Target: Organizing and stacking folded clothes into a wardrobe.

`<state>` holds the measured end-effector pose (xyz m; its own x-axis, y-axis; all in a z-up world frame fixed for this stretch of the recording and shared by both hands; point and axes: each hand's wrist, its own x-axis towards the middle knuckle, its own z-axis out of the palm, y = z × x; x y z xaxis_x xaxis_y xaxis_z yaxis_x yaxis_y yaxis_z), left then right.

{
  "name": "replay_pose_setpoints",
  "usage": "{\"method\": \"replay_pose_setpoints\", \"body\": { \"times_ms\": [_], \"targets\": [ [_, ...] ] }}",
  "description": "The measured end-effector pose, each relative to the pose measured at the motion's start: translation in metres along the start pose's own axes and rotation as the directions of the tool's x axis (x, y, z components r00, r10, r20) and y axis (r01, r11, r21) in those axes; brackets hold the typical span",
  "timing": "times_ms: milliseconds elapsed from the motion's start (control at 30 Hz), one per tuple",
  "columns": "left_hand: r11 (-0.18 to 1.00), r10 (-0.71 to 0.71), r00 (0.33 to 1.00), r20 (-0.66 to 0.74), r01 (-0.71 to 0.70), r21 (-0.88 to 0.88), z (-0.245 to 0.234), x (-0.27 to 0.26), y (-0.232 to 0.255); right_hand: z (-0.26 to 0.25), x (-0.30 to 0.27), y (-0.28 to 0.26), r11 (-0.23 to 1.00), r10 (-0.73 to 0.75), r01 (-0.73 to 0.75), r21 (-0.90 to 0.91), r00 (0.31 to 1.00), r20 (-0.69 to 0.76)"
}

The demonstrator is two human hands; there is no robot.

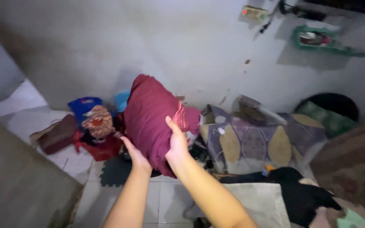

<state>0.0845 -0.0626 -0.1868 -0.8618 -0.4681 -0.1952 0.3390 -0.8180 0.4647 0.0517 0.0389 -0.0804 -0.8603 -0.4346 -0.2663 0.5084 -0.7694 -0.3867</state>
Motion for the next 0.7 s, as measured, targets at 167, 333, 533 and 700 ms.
{"method": "replay_pose_setpoints", "body": {
  "times_ms": [167,333,533,700],
  "targets": [
    [0.987,0.118,0.992,-0.033,-0.121,-0.11,-0.046,-0.014,0.056,-0.019,-0.007,0.048,0.961,-0.031,0.051,-0.273,0.996,0.078],
    [0.991,0.133,0.981,0.14,-0.128,-0.043,-0.125,-0.004,0.104,-0.047,0.009,0.047,0.783,0.212,-0.019,-0.622,0.948,0.238],
    [0.997,0.075,0.99,-0.119,-0.077,-0.01,-0.126,-0.036,0.169,-0.033,0.049,-0.008,-0.254,0.449,0.35,-0.902,0.868,0.21],
    [0.992,0.061,0.998,-0.023,-0.063,-0.107,-0.166,-0.048,0.186,0.018,0.073,0.033,0.147,-0.029,0.705,-0.694,0.704,0.71]
  ]
}}
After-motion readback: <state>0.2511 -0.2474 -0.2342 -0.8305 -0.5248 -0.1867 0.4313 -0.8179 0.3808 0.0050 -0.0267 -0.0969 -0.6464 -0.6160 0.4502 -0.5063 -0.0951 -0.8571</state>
